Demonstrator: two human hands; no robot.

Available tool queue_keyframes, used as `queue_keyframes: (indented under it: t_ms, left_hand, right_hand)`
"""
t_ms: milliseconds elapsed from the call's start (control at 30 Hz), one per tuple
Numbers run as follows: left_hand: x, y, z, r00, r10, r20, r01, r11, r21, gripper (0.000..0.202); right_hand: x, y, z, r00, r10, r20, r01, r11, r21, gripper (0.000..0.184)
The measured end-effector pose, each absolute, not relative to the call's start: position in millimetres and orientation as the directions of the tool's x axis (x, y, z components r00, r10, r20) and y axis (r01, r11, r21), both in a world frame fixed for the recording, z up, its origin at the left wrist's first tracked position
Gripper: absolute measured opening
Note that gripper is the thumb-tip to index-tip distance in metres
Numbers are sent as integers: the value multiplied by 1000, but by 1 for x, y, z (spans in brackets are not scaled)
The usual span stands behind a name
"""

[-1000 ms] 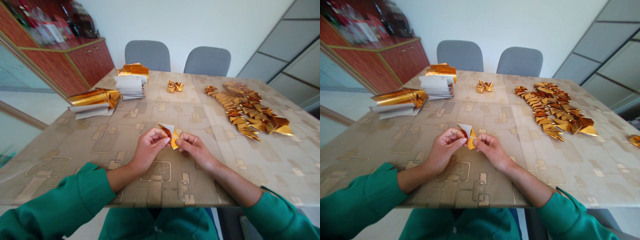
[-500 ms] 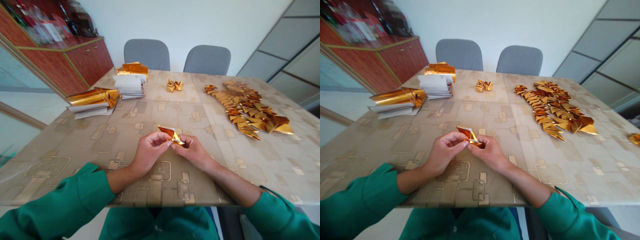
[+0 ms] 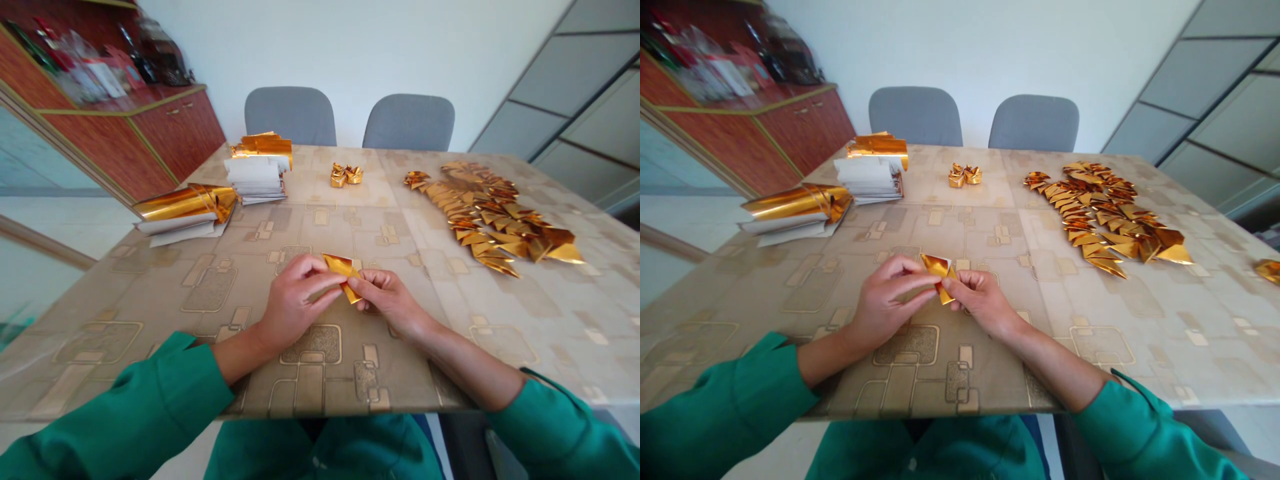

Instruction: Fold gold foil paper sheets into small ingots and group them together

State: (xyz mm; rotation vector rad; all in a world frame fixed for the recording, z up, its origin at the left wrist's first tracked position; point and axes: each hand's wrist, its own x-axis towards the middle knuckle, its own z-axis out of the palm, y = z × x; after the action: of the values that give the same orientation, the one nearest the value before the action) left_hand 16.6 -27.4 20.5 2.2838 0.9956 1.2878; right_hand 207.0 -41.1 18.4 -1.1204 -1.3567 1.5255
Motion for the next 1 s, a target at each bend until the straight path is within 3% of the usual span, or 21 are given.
queue_keyframes:
  t_ms: [133, 233, 367, 633, 833, 1000]
  left_hand:
    - [14, -23, 22, 430, 466, 773, 476, -845, 245, 9]
    - [13, -24, 23, 480, 421, 770, 470, -864, 180, 12]
    - [12, -26, 22, 409, 515, 753, 490, -821, 295, 12]
    - [18, -30, 25, 283, 703, 652, 413, -703, 579, 11]
    - [22, -35, 31, 262, 828, 495, 353, -560, 749, 10]
    - [23, -33, 33, 190, 976, 103, 7, -106, 994, 7]
  right_hand:
    - [208, -42, 18, -323, 938, -126, 23, -125, -992, 42]
    - [211, -42, 22, -254, 965, -65, 98, -41, -994, 48]
    - [217, -42, 30, -160, 963, 218, 196, 247, -949, 33]
    - [214, -39, 32, -243, 814, 528, 293, 580, -760, 6]
    - [215, -38, 33, -246, 768, 591, 337, 639, -691, 6]
    - [217, -40, 28, -182, 842, 508, 334, 539, -773, 21]
